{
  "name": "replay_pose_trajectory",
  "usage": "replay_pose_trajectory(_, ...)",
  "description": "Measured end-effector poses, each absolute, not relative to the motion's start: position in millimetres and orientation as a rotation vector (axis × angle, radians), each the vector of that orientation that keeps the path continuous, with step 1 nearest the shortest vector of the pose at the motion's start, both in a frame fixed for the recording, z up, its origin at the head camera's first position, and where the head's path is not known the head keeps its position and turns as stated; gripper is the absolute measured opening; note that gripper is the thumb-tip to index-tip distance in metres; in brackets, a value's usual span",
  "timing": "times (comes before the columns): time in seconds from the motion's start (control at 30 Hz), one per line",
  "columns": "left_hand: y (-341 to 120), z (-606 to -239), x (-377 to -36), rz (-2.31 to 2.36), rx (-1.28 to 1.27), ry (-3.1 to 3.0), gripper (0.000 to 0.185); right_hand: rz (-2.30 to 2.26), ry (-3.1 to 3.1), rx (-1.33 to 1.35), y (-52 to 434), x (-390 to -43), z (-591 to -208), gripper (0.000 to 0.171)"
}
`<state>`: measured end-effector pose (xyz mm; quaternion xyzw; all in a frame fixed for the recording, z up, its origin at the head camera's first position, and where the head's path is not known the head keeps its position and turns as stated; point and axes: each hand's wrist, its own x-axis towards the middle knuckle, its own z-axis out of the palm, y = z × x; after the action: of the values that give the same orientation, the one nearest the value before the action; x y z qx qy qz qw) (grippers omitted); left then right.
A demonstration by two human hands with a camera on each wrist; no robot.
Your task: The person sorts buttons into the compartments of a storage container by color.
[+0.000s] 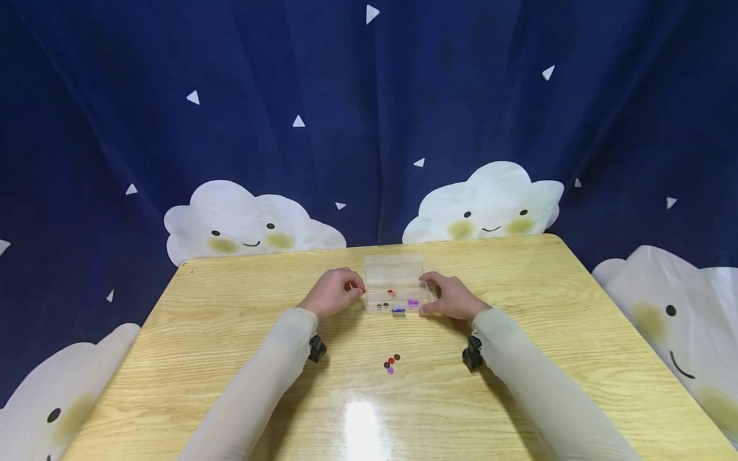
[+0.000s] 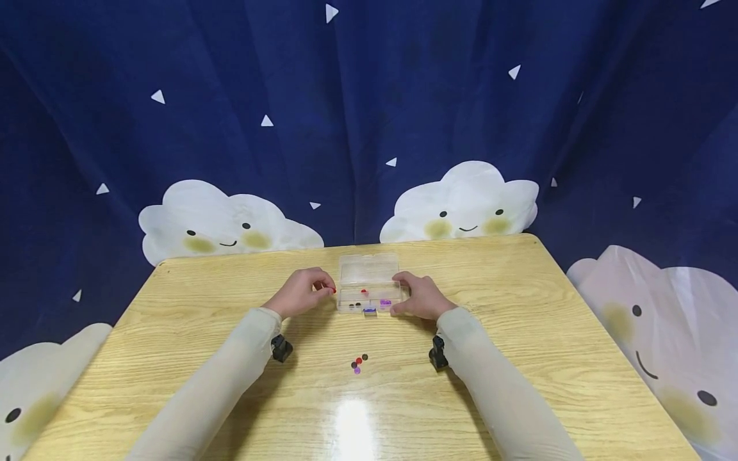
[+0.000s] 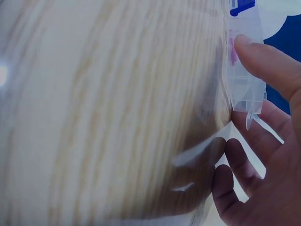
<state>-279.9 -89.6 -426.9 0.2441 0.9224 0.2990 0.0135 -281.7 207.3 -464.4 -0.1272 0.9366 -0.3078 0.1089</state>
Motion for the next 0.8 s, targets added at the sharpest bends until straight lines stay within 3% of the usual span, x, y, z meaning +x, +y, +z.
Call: replay_pose_trajectory(0.8,-63.6,-426.8,-299.7,0.817,0.731,2.929,0.009,-0.912,2.736,-0.364,207.4,-281.1,-462.2,0.078)
